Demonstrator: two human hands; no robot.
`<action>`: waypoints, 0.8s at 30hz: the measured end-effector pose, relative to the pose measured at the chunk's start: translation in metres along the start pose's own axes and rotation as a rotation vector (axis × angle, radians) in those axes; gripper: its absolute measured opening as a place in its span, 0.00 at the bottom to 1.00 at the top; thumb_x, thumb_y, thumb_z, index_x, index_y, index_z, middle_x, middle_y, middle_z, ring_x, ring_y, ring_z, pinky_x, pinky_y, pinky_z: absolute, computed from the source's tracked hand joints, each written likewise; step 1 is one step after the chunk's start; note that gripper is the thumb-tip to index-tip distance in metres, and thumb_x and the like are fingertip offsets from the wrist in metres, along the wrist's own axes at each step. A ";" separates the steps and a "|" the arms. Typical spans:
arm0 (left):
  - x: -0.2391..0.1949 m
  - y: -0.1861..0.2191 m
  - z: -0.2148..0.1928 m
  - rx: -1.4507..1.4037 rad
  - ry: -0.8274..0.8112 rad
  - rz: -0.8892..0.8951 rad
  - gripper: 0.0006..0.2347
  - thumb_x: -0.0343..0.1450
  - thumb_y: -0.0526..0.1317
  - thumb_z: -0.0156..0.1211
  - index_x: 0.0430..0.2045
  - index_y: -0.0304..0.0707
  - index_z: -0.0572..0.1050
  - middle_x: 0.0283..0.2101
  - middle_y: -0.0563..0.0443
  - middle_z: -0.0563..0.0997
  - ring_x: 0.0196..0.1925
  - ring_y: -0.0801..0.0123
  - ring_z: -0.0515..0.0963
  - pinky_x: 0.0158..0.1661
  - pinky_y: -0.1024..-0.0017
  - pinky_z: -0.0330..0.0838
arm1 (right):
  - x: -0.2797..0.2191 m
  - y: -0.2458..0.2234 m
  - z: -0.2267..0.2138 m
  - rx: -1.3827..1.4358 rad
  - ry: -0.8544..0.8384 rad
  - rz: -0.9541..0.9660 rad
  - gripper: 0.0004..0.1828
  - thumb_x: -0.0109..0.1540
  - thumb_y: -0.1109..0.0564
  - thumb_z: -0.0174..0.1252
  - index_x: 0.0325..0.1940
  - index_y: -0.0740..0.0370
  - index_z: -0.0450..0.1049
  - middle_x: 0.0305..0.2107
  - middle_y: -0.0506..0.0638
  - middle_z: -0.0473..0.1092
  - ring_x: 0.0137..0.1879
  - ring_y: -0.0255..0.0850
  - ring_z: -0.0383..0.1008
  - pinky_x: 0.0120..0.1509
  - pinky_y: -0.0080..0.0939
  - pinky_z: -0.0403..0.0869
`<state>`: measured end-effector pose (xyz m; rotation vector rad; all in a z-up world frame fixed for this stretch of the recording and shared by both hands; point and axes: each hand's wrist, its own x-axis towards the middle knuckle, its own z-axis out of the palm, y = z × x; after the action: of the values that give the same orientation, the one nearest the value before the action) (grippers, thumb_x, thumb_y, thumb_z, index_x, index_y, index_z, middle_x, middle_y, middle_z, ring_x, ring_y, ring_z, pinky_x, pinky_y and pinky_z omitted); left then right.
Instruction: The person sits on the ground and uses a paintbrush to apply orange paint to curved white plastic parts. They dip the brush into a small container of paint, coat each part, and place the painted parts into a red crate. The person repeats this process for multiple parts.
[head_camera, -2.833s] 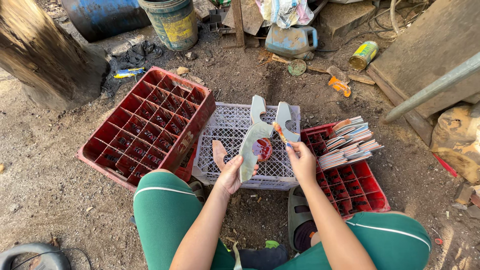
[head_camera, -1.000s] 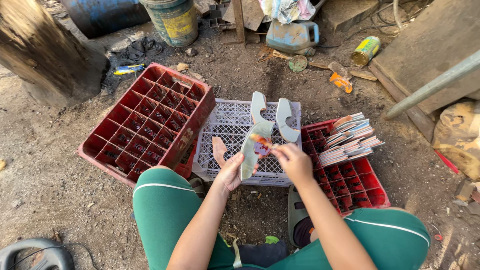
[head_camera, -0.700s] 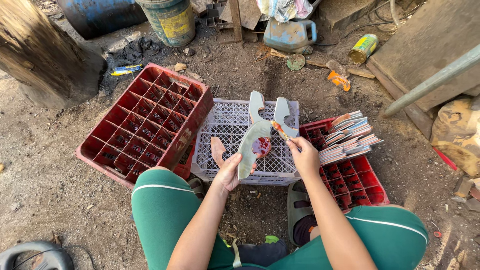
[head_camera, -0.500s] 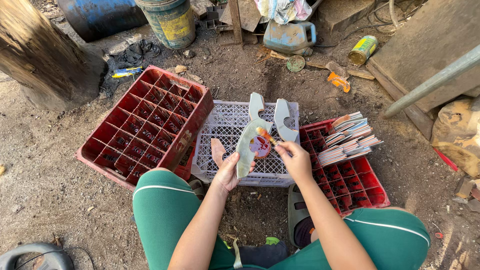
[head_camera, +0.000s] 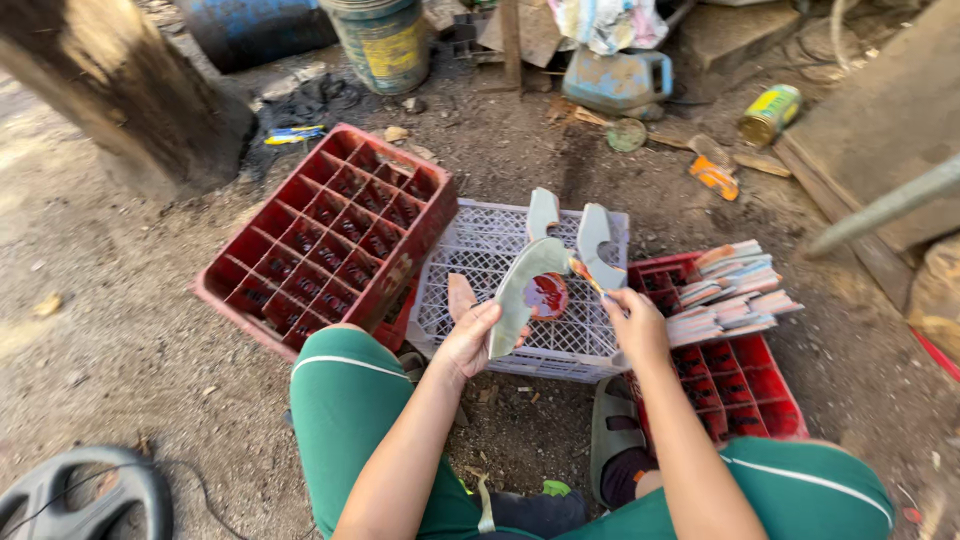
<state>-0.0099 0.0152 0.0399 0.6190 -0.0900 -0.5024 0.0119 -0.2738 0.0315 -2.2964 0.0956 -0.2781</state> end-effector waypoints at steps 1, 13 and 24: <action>-0.002 0.018 0.010 0.205 0.033 -0.026 0.27 0.71 0.49 0.66 0.61 0.27 0.70 0.52 0.35 0.81 0.43 0.61 0.85 0.44 0.65 0.82 | 0.002 0.003 -0.002 -0.074 -0.031 -0.049 0.15 0.60 0.51 0.67 0.49 0.57 0.80 0.36 0.54 0.77 0.43 0.47 0.79 0.48 0.45 0.75; -0.008 0.287 0.073 2.125 0.264 -0.353 0.30 0.56 0.47 0.79 0.53 0.42 0.75 0.50 0.48 0.83 0.51 0.60 0.83 0.52 0.63 0.76 | 0.033 -0.028 0.016 -0.599 -0.309 -0.321 0.11 0.56 0.51 0.67 0.38 0.54 0.75 0.32 0.51 0.76 0.43 0.52 0.78 0.44 0.55 0.73; 0.131 0.306 0.021 3.131 -0.034 -0.452 0.07 0.70 0.44 0.66 0.35 0.47 0.86 0.38 0.57 0.88 0.48 0.61 0.85 0.71 0.26 0.29 | 0.081 -0.029 0.041 -0.855 -0.394 -0.621 0.04 0.55 0.58 0.62 0.34 0.52 0.76 0.31 0.46 0.77 0.45 0.47 0.78 0.46 0.53 0.72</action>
<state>0.2303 0.1551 0.2246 -2.3682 0.5412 0.2303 0.0995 -0.2374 0.0404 -3.1312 -0.8658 -0.0852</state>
